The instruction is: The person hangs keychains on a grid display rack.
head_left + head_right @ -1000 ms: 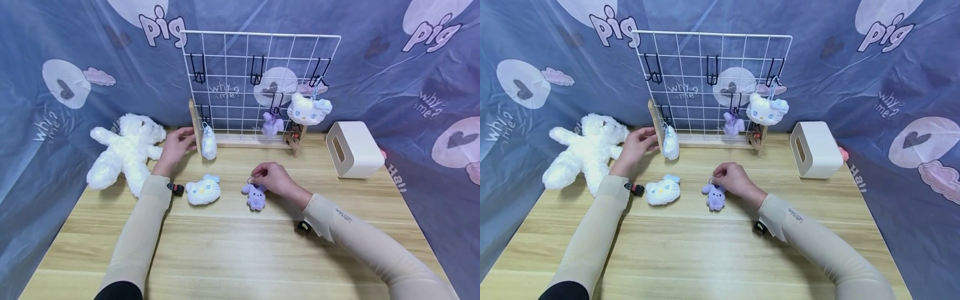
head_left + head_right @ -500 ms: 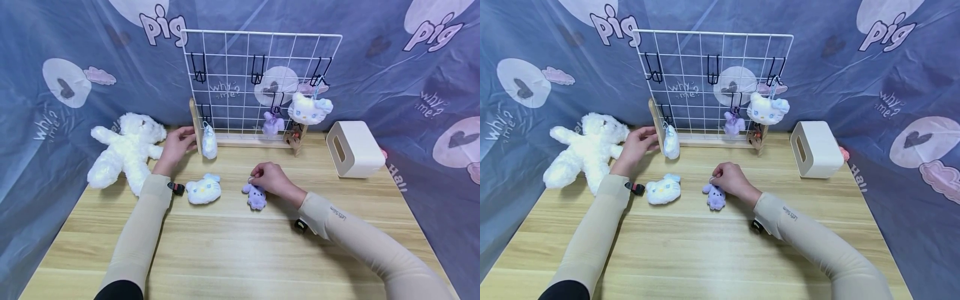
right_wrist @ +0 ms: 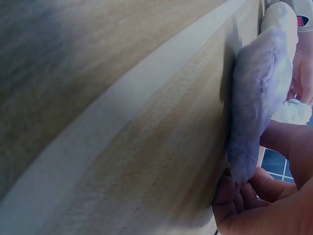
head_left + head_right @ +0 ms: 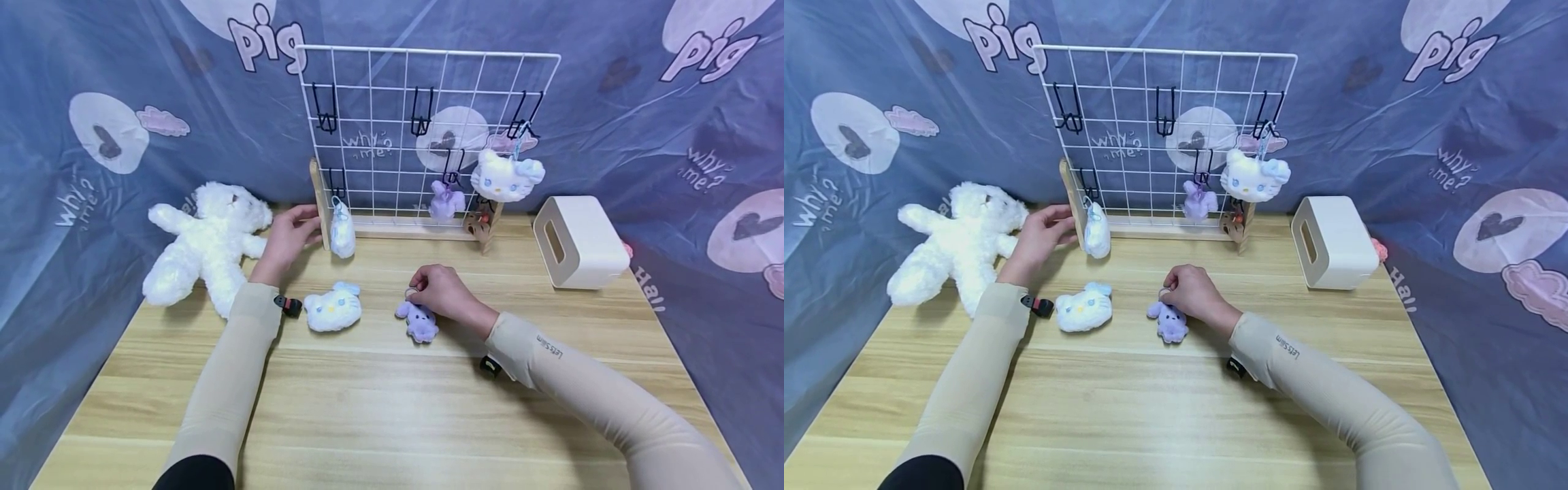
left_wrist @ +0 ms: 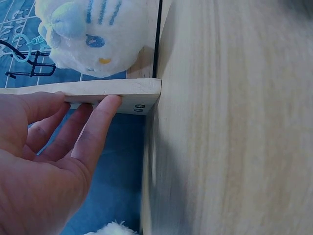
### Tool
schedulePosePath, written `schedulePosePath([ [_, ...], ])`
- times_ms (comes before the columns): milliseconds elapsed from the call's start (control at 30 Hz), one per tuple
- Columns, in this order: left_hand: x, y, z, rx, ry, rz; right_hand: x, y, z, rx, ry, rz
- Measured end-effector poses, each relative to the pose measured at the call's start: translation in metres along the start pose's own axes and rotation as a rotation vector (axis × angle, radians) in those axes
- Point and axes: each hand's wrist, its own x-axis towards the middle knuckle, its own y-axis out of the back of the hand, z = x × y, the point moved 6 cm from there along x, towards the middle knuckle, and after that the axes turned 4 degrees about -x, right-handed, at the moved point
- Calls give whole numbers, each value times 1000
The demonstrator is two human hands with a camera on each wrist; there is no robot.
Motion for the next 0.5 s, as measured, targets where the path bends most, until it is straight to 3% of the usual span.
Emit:
schedulePosePath([
  [367, 0, 0, 0, 11, 8, 0, 1, -1, 1, -6, -3, 4],
  [500, 0, 0, 1, 16, 6, -2, 19, -15, 26, -12, 47, 41],
])
